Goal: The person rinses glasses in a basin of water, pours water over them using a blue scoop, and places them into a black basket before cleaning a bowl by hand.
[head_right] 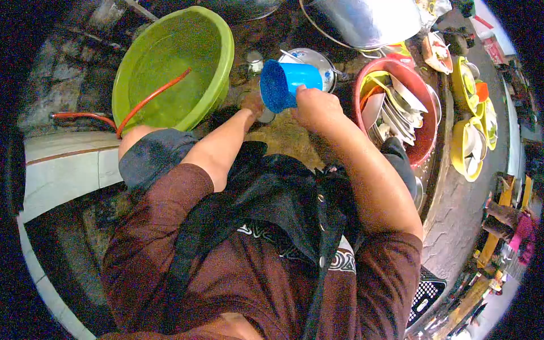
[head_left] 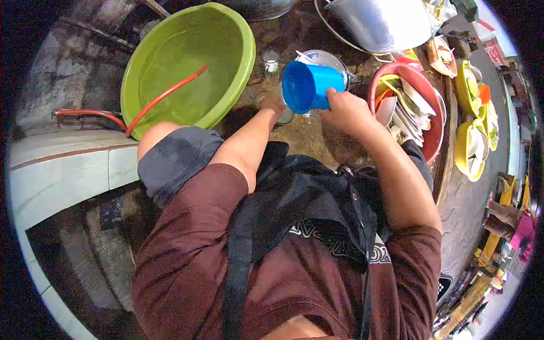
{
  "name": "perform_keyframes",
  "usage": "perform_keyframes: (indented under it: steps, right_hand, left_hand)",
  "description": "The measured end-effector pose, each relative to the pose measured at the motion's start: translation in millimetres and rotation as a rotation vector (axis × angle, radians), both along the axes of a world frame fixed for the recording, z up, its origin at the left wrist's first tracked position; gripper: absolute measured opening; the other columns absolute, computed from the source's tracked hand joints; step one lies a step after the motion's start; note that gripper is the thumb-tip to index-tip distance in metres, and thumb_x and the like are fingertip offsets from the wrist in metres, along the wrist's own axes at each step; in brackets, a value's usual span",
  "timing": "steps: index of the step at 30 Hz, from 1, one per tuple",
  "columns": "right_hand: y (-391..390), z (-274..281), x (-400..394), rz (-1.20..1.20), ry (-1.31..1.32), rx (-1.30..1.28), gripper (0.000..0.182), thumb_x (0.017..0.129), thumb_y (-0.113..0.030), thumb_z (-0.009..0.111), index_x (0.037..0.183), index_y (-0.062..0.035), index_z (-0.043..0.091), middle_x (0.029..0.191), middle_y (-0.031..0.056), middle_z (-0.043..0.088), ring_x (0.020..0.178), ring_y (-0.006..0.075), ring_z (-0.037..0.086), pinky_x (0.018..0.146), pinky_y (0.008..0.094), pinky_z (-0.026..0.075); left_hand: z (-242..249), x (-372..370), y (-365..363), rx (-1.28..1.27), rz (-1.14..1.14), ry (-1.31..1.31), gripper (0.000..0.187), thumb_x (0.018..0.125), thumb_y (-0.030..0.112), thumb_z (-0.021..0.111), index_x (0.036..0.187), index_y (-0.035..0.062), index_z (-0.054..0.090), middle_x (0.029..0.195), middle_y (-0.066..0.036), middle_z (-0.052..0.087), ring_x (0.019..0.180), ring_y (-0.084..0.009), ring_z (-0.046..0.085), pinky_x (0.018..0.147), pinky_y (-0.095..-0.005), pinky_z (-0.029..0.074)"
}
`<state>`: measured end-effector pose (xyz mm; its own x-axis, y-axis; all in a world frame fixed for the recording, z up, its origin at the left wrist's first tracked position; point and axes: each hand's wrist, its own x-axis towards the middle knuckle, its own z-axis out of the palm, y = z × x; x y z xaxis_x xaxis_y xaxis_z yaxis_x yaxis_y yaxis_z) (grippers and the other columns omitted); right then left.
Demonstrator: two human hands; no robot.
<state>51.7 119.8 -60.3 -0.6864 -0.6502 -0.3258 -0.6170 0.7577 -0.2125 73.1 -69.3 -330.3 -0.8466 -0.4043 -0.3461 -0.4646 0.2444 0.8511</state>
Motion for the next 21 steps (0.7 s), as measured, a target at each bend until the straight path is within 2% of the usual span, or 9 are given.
perform_keyframes:
  steps: [1,3,4,6,7,9,13,17,21]
  right_hand:
    - [-0.4,-2.7,-0.3,0.0,0.016,0.0,0.034,0.069,-0.025,0.057,0.088,0.0012,0.048,0.08,0.0213,0.058,0.079,0.0356,0.057,0.068,0.0455,0.044]
    - [-1.8,8.1,0.4,0.007,0.016,0.053,0.032,0.072,-0.023,0.054,0.092,0.001,0.05,0.084,0.0199,0.059,0.081,0.034,0.058,0.068,0.0438,0.046]
    - [-1.8,12.2,-1.1,0.013,0.028,0.112,0.031,0.074,-0.02,0.051,0.096,0.0007,0.051,0.088,0.0185,0.06,0.083,0.0324,0.059,0.069,0.0422,0.048]
    - [3.8,1.8,-4.9,0.003,0.053,0.11,0.028,0.074,-0.018,0.05,0.094,0.0007,0.051,0.086,0.0189,0.06,0.08,0.0328,0.06,0.068,0.0427,0.048]
    - [7.2,-2.7,-6.2,0.026,0.095,0.098,0.025,0.074,-0.016,0.049,0.092,0.0003,0.051,0.082,0.0185,0.06,0.077,0.0324,0.06,0.065,0.0426,0.048]
    - [7.8,-1.8,-5.2,0.05,0.138,0.086,0.021,0.074,-0.014,0.048,0.09,0.0,0.051,0.078,0.0181,0.061,0.073,0.0321,0.061,0.062,0.0426,0.049]
    - [4.8,-3.9,6.4,0.178,0.189,0.146,0.017,0.077,-0.012,0.046,0.088,-0.0007,0.05,0.068,0.0158,0.06,0.064,0.031,0.061,0.054,0.0419,0.047]
    - [-7.1,-5.9,18.4,0.21,0.216,0.108,0.014,0.078,-0.011,0.043,0.089,-0.002,0.048,0.063,0.0147,0.058,0.062,0.0305,0.06,0.052,0.0416,0.046]
    - [-10.0,-3.1,17.9,0.208,0.253,0.097,0.014,0.078,-0.01,0.043,0.089,-0.003,0.047,0.06,0.0135,0.058,0.059,0.0291,0.06,0.049,0.04,0.046]
  left_hand:
    - [-10.3,1.2,-4.8,-0.004,0.002,-0.004,0.021,0.078,0.017,0.051,0.093,0.0056,0.059,0.087,-0.014,0.061,0.08,-0.0278,0.06,0.064,-0.0358,0.047]
    - [-20.5,6.4,-13.6,-0.973,-0.632,-0.355,0.039,0.072,0.018,0.053,0.111,0.011,0.05,0.101,-0.012,0.059,0.084,-0.0262,0.06,0.066,-0.0396,0.048]
    - [-25.4,3.6,-12.3,-0.974,-0.631,-0.357,0.039,0.072,0.018,0.053,0.111,0.011,0.05,0.101,-0.012,0.059,0.084,-0.0262,0.06,0.066,-0.0396,0.048]
    - [57.4,7.3,13.6,-0.813,-0.468,-0.538,0.022,0.076,0.019,0.053,0.096,0.0129,0.059,0.095,-0.008,0.061,0.089,-0.0204,0.058,0.067,-0.0322,0.047]
    - [64.2,11.4,19.1,-0.813,-0.466,-0.54,0.022,0.076,0.019,0.053,0.096,0.0129,0.059,0.095,-0.008,0.061,0.089,-0.0204,0.058,0.067,-0.0322,0.047]
    - [67.7,15.6,25.1,-1.0,-0.493,-0.412,0.016,0.073,0.018,0.056,0.087,0.014,0.063,0.093,-0.006,0.061,0.087,-0.0178,0.06,0.064,-0.0312,0.048]
    - [64.5,18.6,21.5,-1.008,-0.589,-0.347,0.014,0.074,0.018,0.055,0.085,0.0135,0.062,0.092,-0.007,0.062,0.084,-0.0193,0.061,0.062,-0.0315,0.048]
    - [50.2,11.4,15.9,-0.579,-0.344,-0.468,0.019,0.075,0.019,0.053,0.092,0.0097,0.058,0.09,-0.011,0.061,0.081,-0.0229,0.061,0.063,-0.0346,0.048]
    - [-5.9,7.5,8.9,-0.554,-0.13,-0.192,0.019,0.077,0.017,0.051,0.092,0.0067,0.056,0.088,-0.013,0.06,0.082,-0.0266,0.06,0.065,-0.0375,0.048]
